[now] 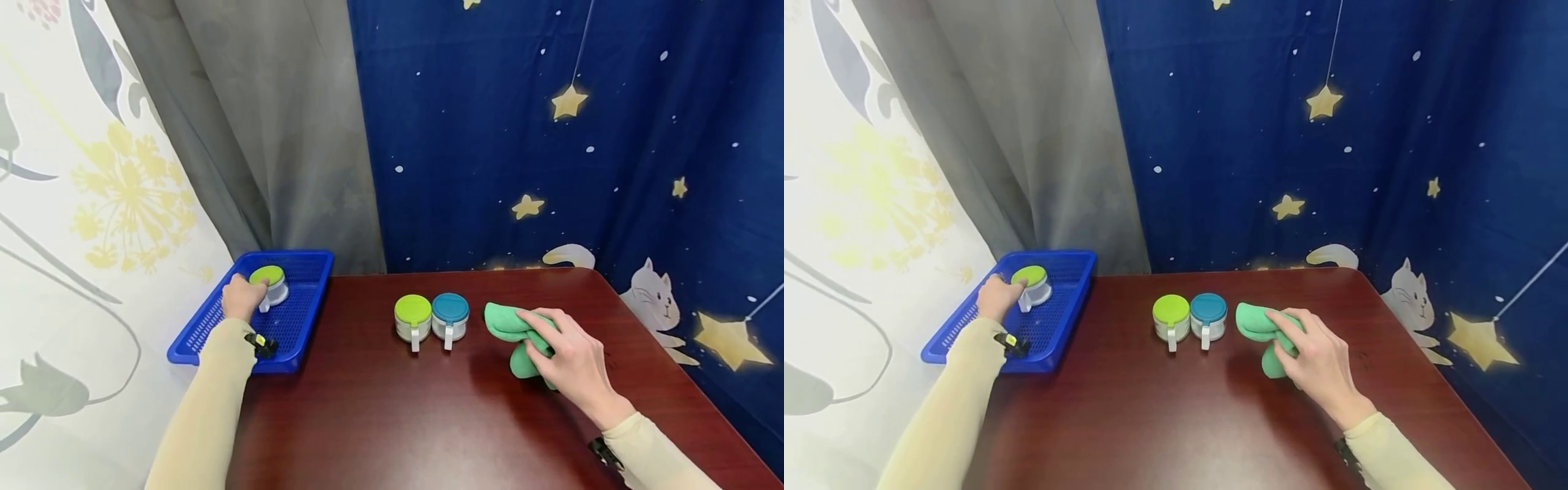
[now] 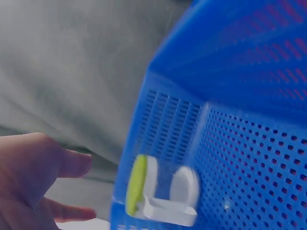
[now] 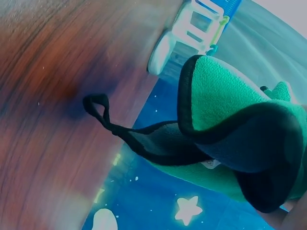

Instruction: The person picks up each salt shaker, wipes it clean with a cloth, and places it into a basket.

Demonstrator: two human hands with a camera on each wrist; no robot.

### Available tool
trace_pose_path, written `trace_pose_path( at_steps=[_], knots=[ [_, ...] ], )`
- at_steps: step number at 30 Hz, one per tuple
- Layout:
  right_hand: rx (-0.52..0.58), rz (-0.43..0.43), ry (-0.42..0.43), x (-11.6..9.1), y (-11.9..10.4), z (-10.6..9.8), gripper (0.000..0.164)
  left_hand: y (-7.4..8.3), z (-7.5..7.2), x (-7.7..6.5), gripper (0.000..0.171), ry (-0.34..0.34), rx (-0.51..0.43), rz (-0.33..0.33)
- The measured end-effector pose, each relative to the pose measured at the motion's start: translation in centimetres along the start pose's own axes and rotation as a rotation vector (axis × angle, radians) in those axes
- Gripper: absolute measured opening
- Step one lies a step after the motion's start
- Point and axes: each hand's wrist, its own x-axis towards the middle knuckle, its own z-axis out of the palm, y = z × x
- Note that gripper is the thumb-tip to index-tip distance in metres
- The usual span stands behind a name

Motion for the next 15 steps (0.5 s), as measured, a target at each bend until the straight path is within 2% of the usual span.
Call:
trace_pose_path(
  at_steps=[3, 5, 11, 15],
  knots=[
    [-0.001, 0.005, -0.015, 0.0, -0.2, 0.2, 0.055, 1.3, 0.4, -1.6, 0.077, 0.024, -0.011, 0.033],
    [-0.005, 0.011, -0.023, 0.1, -0.2, 0.2, 0.055, 2.6, 0.7, -2.7, 0.081, 0.047, -0.013, 0.071],
    [-0.014, 0.038, -0.016, 1.3, -0.4, 0.5, 0.058, 7.0, 1.4, -6.0, 0.074, 0.154, -0.004, 0.213],
    [-0.019, 0.063, -0.018, 2.0, -0.8, 0.9, 0.058, 9.1, 2.1, -7.9, 0.072, 0.160, -0.002, 0.280]
  ],
)
